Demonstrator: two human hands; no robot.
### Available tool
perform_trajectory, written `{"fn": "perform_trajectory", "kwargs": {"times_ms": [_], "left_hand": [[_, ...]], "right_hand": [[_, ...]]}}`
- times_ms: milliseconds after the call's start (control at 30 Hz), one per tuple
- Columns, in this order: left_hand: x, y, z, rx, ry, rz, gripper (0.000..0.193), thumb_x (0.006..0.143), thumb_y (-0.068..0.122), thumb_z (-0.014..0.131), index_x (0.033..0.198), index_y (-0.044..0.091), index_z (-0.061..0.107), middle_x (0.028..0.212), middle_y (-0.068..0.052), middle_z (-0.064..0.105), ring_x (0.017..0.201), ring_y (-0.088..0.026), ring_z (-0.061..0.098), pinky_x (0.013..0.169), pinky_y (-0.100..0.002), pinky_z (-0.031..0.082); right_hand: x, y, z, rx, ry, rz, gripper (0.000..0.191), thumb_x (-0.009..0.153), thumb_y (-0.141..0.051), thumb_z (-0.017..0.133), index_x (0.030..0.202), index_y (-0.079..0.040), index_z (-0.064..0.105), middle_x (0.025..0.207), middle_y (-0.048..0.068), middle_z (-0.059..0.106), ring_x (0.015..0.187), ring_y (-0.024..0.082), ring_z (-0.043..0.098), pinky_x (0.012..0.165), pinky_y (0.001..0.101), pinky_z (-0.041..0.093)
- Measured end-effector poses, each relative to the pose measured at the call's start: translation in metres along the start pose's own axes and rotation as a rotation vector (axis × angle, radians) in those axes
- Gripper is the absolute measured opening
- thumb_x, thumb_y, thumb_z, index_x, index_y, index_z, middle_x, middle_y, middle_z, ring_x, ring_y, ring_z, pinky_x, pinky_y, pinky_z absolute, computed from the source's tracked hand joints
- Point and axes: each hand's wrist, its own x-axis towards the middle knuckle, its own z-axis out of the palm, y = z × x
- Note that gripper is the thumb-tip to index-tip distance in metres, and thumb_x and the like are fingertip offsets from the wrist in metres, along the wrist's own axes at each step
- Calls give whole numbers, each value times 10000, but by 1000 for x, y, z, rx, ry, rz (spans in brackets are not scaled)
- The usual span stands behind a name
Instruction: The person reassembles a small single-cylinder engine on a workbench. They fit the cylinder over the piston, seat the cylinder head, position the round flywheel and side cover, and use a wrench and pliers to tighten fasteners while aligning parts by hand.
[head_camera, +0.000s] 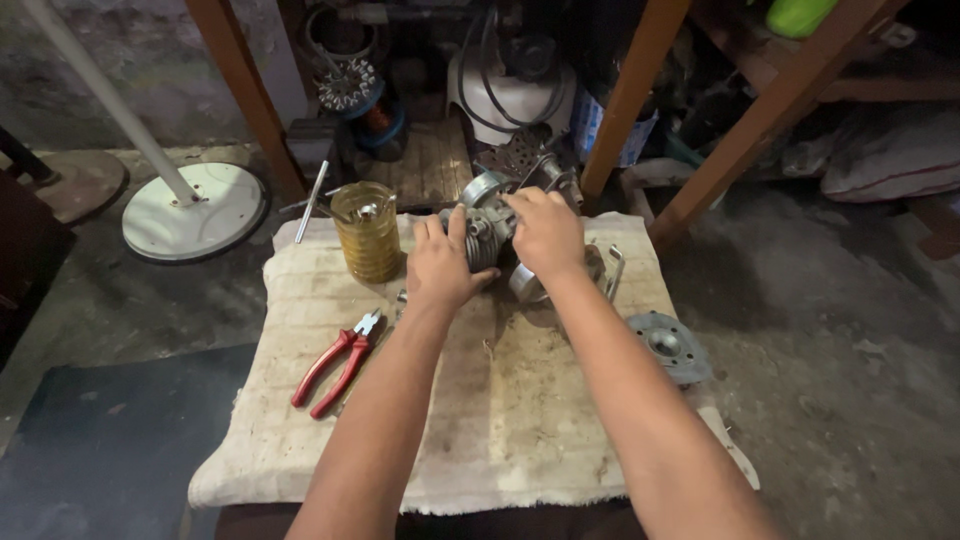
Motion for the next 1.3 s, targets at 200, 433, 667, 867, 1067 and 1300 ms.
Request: {"fn": "perform_trajectory", "kwargs": {"times_ms": [200,433,667,867,1067,1300], "left_hand": [[3,-1,1,19,-6,8,1163,616,557,918,1527,111,348,1308,-178,472,1247,-352,454,970,-428,510],[4,-2,0,62,-51,5,1173,628,599,903,1532,121,327,1318,-184,463,1258,-355,445,985,-425,499],[5,-2,2,33,-57,-7,1172,627,584,904,1540,135,321,1320,-175,461,1277,-353,435,982,-427,502],[6,-2,7,35,-46,-16,1154,637,557,903,1544,135,327,1339,-171,466,1287,-347,440,976,-431,510],[6,-5,7,48,-15,31,1142,632,543,913,1525,122,339,1360,-189,467,1277,-375,431,1023,-448,473],[2,-4,4,30,-44,22,1150,640,550,909,1532,110,331,1346,-191,470,1289,-368,427,1037,-439,469]], "right_hand": [[3,16,12,-116,-205,-95,427,816,-78,575,1194,-162,755,1287,16,714,913,304,672,843,406,547],[5,17,22,-388,-382,-66,518,823,-86,558,1325,-157,665,1361,4,662,985,311,658,789,405,556],[-4,11,6,-536,-498,-91,504,890,-136,553,1391,-146,614,1430,-26,629,973,279,644,782,388,554],[-3,-8,0,-496,-571,20,736,789,-233,639,1495,-140,455,1582,-2,408,1029,280,650,861,443,518],[7,-10,6,-250,-602,162,875,721,-167,633,1552,-172,363,1653,-34,297,1188,261,636,929,442,522],[-6,-4,10,-412,-615,91,773,793,-125,602,1548,-130,429,1630,38,393,1068,287,692,888,431,552]]}}
